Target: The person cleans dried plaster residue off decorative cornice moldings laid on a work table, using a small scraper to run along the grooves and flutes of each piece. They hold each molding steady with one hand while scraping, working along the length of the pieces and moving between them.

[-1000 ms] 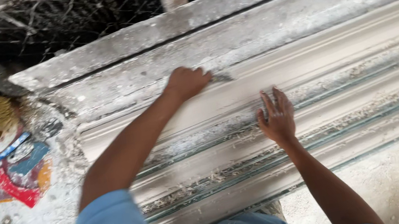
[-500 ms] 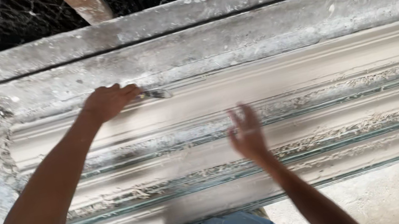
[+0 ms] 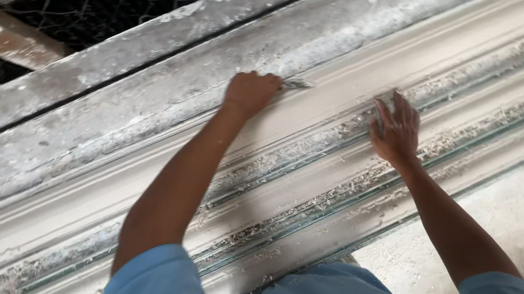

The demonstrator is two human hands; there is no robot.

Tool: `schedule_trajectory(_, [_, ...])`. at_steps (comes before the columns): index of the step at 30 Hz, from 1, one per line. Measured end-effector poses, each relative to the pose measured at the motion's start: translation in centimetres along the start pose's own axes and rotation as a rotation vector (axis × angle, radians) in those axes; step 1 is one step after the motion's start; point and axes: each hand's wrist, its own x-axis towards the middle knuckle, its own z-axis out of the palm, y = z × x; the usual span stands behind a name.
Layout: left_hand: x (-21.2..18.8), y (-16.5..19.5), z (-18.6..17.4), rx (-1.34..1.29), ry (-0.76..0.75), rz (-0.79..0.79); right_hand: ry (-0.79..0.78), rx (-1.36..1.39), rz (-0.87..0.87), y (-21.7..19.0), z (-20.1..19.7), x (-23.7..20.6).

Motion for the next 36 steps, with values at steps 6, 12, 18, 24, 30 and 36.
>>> schedule_trajectory(6, [-10.8, -7.2, 1.8, 0.010, -0.169, -0.154, 0.001, 0.000, 0.002, 0.4, -0.1, 0.0])
schedule_trajectory(12, [-21.3, -12.0, 2.9, 0.273, -0.203, -0.185, 0.042, 0.023, -0.002, -0.1, 0.1, -0.4])
schedule_trajectory(18, [-6.7, -4.3, 0.2, 0.238, -0.123, -0.080, 0.102, 0.028, -0.046, 0.7, -0.8, -0.3])
schedule_trajectory(24, [16.0, 10.5, -3.5, 0.216, 0.060, 0.055, 0.118, 0.179, -0.170, 3.2, -0.8, -1.3])
schedule_trajectory(30, [20.0, 11.1, -4.8, 0.295, -0.144, -0.021, 0.154, 0.371, -0.362, 22.1, -2.9, 6.6])
schedule_trajectory(36, [8.9, 9.1, -3.8, 0.363, -0.225, -0.205, -0.076, 0.014, -0.093, 43.1, -6.8, 15.3])
